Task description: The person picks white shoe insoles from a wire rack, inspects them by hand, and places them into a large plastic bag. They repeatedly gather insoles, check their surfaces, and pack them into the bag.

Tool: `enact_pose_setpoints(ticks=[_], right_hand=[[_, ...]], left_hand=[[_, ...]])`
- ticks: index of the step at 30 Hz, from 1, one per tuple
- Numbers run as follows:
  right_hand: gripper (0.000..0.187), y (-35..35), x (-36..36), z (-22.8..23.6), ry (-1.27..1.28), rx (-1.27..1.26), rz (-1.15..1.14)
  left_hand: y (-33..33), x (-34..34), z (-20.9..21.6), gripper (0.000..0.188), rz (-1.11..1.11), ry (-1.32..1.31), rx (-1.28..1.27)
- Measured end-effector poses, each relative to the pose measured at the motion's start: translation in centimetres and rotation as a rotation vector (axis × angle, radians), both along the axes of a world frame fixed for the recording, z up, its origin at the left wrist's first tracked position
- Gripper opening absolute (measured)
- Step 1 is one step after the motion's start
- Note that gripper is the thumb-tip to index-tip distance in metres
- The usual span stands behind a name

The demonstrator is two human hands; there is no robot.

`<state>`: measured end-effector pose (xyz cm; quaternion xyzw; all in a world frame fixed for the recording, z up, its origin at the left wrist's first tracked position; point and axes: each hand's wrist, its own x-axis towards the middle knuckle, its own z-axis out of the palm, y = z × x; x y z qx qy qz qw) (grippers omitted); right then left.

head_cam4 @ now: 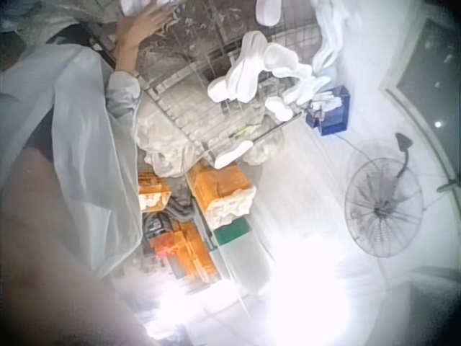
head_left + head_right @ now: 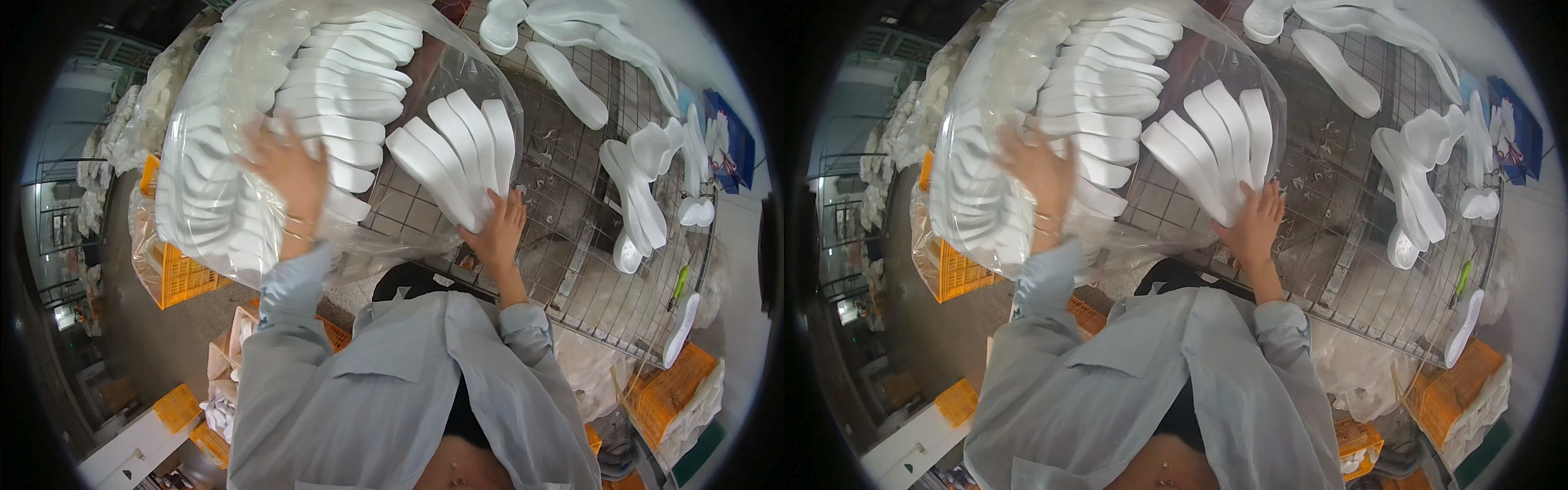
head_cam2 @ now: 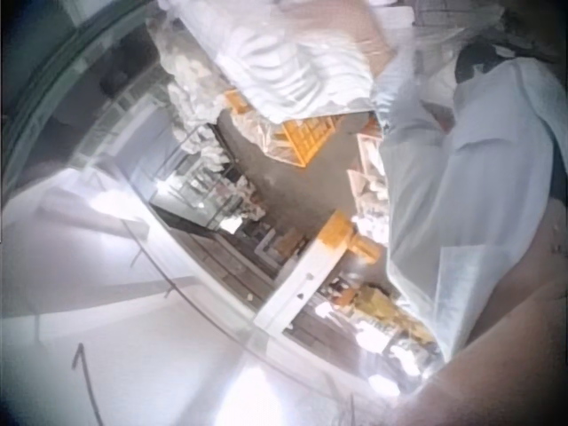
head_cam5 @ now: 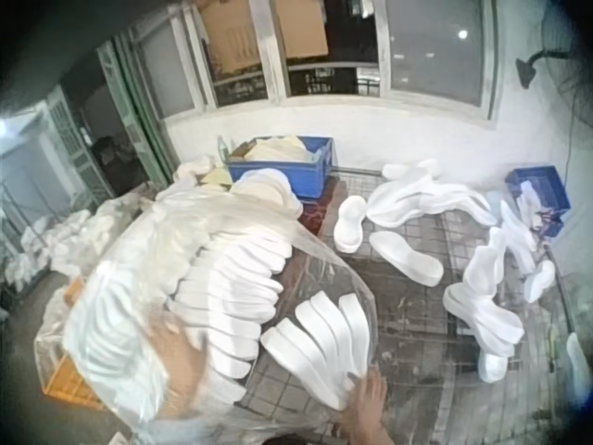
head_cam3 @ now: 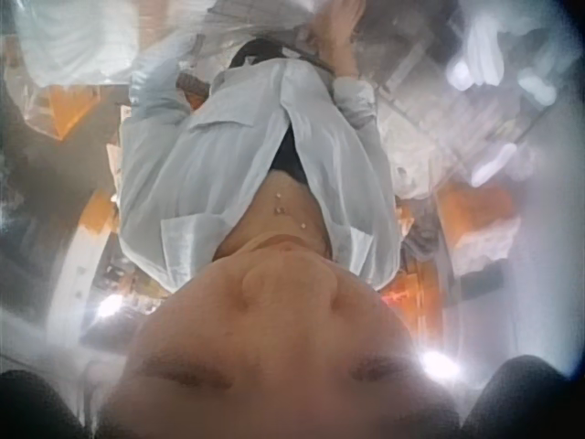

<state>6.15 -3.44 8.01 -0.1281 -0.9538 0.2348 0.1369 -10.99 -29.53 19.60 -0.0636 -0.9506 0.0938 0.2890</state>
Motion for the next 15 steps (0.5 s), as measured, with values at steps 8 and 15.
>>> enact_pose_setpoints(ticks=[8, 15], right_hand=[[0.067, 5.1, -6.5, 6.9, -0.021, -0.233, 0.091], [0.062, 0.6, -6.1, 18.3, -0.017, -0.58, 0.471]], left_hand=[[-9.7, -2.5, 4.5, 0.058, 0.261, -0.865, 1.161], [-11.3, 9.8, 14.2, 0.038, -0.182, -0.424, 1.72]])
